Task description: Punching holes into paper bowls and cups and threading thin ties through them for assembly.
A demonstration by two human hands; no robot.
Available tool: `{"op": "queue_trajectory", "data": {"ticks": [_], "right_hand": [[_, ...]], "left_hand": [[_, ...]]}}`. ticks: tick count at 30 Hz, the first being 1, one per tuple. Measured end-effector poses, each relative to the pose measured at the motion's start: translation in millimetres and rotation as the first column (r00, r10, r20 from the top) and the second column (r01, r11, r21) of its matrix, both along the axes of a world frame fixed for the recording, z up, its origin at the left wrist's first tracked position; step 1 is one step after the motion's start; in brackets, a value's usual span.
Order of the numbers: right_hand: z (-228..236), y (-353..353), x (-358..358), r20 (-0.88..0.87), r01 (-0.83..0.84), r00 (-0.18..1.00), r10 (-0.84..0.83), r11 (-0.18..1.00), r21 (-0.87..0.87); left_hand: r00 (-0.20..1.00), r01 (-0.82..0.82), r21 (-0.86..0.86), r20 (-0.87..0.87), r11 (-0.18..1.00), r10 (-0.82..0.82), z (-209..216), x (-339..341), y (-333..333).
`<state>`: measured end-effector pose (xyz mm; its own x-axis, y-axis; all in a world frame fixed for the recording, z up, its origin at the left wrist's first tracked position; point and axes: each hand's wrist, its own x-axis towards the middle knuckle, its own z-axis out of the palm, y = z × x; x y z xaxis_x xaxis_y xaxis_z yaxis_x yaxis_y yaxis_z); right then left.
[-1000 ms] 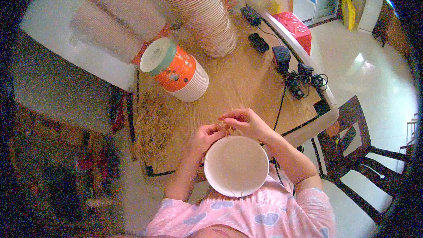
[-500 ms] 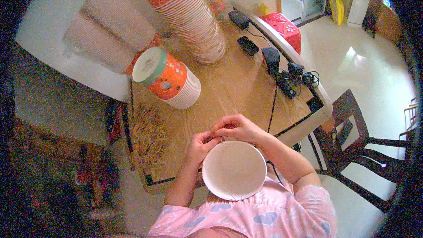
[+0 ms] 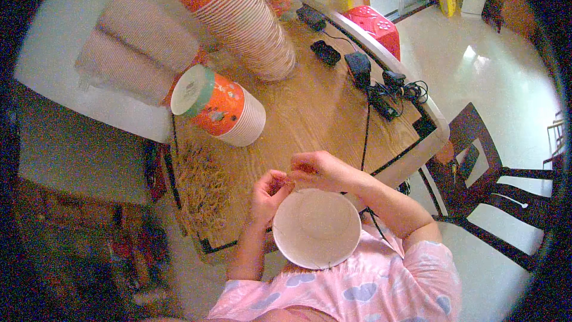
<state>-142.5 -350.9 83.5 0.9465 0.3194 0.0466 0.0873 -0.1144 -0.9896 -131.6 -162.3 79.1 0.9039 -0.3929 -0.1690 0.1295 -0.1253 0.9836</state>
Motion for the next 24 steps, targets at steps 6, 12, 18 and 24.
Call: {"op": "queue_trajectory", "data": {"ticks": [6, 12, 18, 24], "right_hand": [[5.7, -2.5, 16.8, 0.097, 0.078, 0.993, -0.069, 0.992, -0.095], [-49.2, 10.7, 41.6, -0.101, -0.124, 0.989, 0.105, 0.969, -0.215], [-60.7, 15.4, 33.8, -0.165, -0.131, 0.982, 0.095, 0.966, -0.222], [-59.2, 16.3, 32.1, -0.136, -0.085, 0.989, 0.057, 0.973, -0.213]], "left_hand": [[0.987, 0.108, -0.109, 0.128, 0.988, -0.094, -9.6, 3.3, 8.5], [0.906, 0.164, -0.021, 0.399, 0.986, -0.143, -5.0, 9.3, 7.7], [0.893, 0.122, 0.134, 0.417, 0.983, -0.168, -2.6, 15.0, 13.1], [0.971, 0.119, -0.124, 0.223, 0.985, -0.089, -12.5, 16.0, 10.7]]}}
